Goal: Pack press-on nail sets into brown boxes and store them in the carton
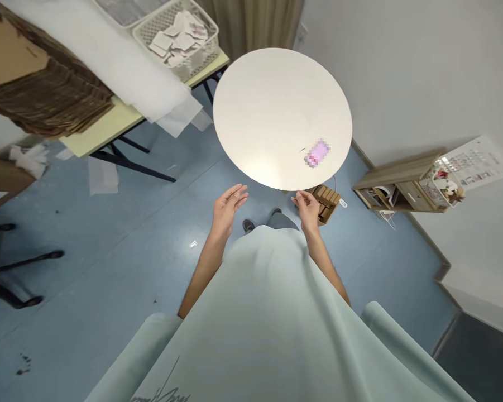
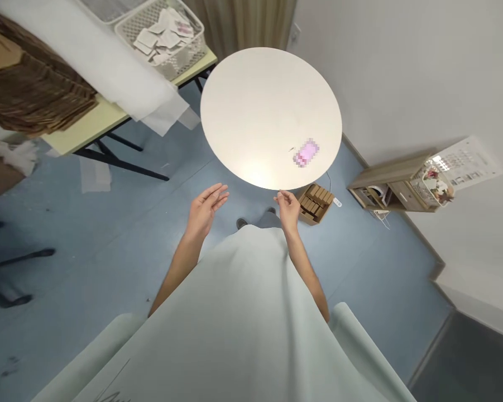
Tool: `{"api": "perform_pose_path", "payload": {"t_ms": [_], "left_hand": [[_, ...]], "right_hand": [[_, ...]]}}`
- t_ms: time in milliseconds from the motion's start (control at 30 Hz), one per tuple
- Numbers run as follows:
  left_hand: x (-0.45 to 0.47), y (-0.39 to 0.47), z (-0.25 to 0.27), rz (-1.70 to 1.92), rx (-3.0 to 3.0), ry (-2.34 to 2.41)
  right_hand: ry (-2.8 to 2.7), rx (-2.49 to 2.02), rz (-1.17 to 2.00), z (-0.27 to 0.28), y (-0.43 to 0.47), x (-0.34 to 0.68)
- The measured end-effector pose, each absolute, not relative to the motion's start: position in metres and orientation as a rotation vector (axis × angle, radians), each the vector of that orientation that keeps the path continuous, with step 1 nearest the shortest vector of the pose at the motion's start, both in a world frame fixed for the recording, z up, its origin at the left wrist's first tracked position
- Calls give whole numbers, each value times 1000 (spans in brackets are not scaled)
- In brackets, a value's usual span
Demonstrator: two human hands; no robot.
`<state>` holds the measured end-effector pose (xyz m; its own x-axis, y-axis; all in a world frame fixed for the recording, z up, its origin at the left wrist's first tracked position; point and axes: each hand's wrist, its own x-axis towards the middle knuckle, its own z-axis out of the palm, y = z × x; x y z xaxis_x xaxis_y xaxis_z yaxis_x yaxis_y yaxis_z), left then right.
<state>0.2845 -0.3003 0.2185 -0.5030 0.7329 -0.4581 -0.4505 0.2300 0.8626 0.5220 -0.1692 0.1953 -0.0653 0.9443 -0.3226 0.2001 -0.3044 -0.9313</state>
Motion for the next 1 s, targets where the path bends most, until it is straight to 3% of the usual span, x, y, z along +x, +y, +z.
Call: {"api": "perform_pose_path", "payload": {"t_ms": [633,1000], "left_hand": [[33,-252,246,1556,195,1861],[-80,-144,217,1443,293,1815]], "right_hand": [[-1350,-1338,1750,177,-77,228],[-1305,-1492,1657,205,-22,165]]}}
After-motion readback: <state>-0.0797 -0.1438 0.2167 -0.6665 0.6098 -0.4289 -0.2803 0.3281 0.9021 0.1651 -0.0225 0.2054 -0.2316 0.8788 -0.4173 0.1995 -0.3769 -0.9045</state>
